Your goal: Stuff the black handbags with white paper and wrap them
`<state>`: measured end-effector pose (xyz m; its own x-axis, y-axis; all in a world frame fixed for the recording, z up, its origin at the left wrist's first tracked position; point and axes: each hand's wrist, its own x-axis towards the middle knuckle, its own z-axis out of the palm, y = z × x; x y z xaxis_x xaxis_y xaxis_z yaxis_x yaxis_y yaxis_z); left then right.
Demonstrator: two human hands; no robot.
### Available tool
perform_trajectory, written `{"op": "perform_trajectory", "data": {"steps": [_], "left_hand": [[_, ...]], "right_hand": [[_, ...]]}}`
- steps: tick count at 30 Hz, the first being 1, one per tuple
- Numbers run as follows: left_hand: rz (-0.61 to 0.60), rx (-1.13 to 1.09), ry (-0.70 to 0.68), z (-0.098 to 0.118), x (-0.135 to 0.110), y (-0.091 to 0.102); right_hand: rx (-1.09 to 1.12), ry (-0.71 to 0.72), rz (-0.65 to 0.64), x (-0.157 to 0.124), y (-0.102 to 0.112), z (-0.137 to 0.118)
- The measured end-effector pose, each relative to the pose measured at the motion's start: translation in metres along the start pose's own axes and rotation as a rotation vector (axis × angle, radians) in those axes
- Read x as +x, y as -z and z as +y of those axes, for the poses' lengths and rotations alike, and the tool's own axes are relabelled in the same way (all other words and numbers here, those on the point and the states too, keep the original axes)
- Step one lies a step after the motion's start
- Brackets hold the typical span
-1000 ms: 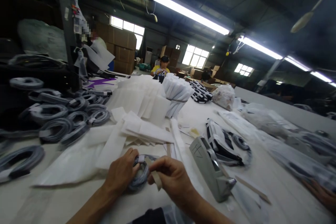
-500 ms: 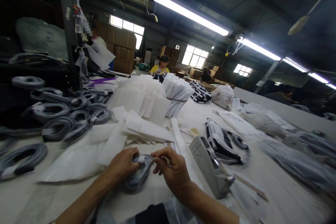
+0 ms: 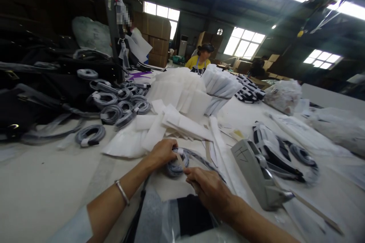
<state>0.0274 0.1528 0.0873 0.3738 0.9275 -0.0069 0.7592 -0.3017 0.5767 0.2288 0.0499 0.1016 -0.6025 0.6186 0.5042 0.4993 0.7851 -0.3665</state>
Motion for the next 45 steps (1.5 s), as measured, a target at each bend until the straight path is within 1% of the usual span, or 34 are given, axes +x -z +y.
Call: {"op": "perform_trajectory", "data": {"steps": [3,6,8,10,12,15,17,22,27,29,31,33,35,38,40,43,45], "left_hand": [[0.009,-0.002,-0.012,0.0,-0.001,0.0],[0.02,0.008,-0.018,0.003,-0.002,0.001],[0.032,0.02,-0.024,0.008,-0.004,0.002],[0.051,0.032,-0.031,0.012,-0.006,0.004],[0.07,0.042,-0.041,0.016,-0.009,0.005],[0.093,0.052,-0.055,0.018,-0.012,0.006],[0.104,0.051,-0.06,0.019,-0.014,0.006],[0.134,0.025,-0.064,0.019,-0.014,0.002],[0.16,-0.031,-0.046,0.014,-0.015,-0.009],[0.148,-0.06,-0.04,0.01,-0.016,-0.013],[0.111,-0.091,-0.036,0.005,-0.016,-0.014],[0.041,-0.13,-0.038,-0.003,-0.013,-0.01],[-0.032,-0.183,-0.042,-0.014,-0.007,-0.001],[-0.081,-0.255,-0.018,-0.034,0.005,0.014],[-0.099,-0.28,0.011,-0.044,0.013,0.019],[-0.142,-0.277,0.004,-0.048,0.022,0.017],[-0.167,-0.248,-0.049,-0.044,0.027,0.013]], "right_hand": [[0.044,-0.143,-0.048,-0.004,0.001,-0.006],[0.086,-0.272,-0.013,0.0,0.004,-0.011],[0.087,-0.297,0.024,0.005,0.004,-0.012],[0.082,-0.268,0.052,0.01,0.001,-0.011],[0.073,-0.208,0.06,0.012,-0.002,-0.011],[0.034,-0.119,0.035,0.011,-0.007,-0.011],[-0.006,-0.096,0.022,0.009,-0.01,-0.009],[-0.136,-0.058,0.011,0.01,-0.019,0.009],[-0.342,0.001,0.071,0.026,-0.028,0.03],[-0.367,0.005,0.09,0.033,-0.032,0.04],[-0.333,0.013,0.065,0.035,-0.039,0.051],[-0.292,0.015,0.013,0.034,-0.046,0.06],[-0.272,0.003,-0.019,0.031,-0.051,0.065],[-0.252,-0.015,-0.023,0.027,-0.054,0.067],[-0.237,-0.021,-0.014,0.026,-0.054,0.066],[-0.23,-0.022,0.013,0.026,-0.054,0.065],[-0.22,-0.017,0.027,0.026,-0.054,0.065]]}}
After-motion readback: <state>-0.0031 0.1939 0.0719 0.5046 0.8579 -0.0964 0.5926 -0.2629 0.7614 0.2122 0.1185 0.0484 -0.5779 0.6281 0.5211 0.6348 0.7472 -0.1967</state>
